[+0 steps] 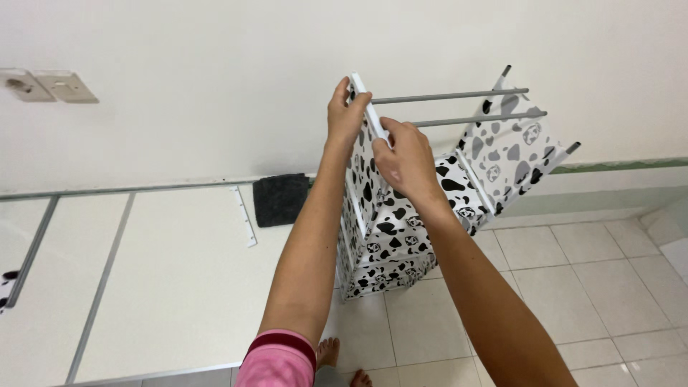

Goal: The person assembles a multi-tiered fabric storage unit by inserting metal poles into the frame and attaching patterned fabric panels. They repeatedly pick up poles and fabric pieces, align them with the frame, and secure them in place.

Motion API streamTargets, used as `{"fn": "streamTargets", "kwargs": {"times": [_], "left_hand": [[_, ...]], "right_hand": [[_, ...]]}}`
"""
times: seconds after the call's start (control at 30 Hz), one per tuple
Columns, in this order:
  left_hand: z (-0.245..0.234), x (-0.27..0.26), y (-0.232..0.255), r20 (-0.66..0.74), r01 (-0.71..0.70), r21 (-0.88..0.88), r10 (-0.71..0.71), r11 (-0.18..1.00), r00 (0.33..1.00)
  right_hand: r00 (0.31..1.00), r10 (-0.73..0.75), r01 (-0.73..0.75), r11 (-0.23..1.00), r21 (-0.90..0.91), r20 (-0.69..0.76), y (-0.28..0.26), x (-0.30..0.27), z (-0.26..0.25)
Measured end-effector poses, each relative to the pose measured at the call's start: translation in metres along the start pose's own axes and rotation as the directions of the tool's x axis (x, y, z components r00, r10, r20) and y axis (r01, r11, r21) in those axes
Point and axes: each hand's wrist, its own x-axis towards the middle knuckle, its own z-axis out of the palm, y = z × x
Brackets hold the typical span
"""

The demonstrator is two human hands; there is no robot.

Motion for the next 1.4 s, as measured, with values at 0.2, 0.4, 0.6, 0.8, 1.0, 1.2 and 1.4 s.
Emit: {"fn": "streamTargets", "kwargs": {"times": [0.2, 0.4, 0.6, 0.8, 1.0, 1.2, 1.4], "left_hand": [[-0.017, -0.037, -0.013, -0.033, -0.116, 0.017, 0.116, 0.993, 0.993], [-0.068, -0.101, -0.075, -0.139, 0.035, 0.155, -0.013, 0.987, 0.99], [-0.175, -0.175, -0.166, -0.108, 0.195, 0.463, -0.163, 0.865, 0.981], [-0.288, -0.239, -0.19, -0.211, 0.49, 0.618, -0.47, 0.615, 0.857], [-0.38, -0.273, -0.173, -0.363, 0.63, 0.601, -0.534, 0.492, 0.763], [-0.52, -0.28, -0.151, -0.571, 0.74, 0.541, -0.47, 0.4, 0.673], [-0.717, -0.266, -0.136, -0.768, 0.814, 0.465, -0.298, 0.348, 0.567]], "right_hand": [[0.965, -0.209, 0.203, 0.978, -0.053, -0.16, -0.007, -0.04, 0.0], [0.838, -0.411, 0.385, 0.912, -0.144, -0.359, -0.028, -0.071, 0.002], [0.846, -0.511, 0.534, 0.801, 0.273, -0.156, -0.041, -0.084, 0.027], [0.729, -0.006, -0.167, 0.968, 0.187, 0.685, -0.036, -0.082, 0.093], [0.71, -0.294, 0.061, 0.931, 0.359, 0.64, -0.01, -0.09, 0.209], [0.506, -0.077, -0.06, 0.99, 0.124, 0.859, -0.022, -0.105, 0.343], [0.601, 0.245, -0.07, 0.964, -0.256, 0.761, -0.046, -0.1, 0.502]]}}
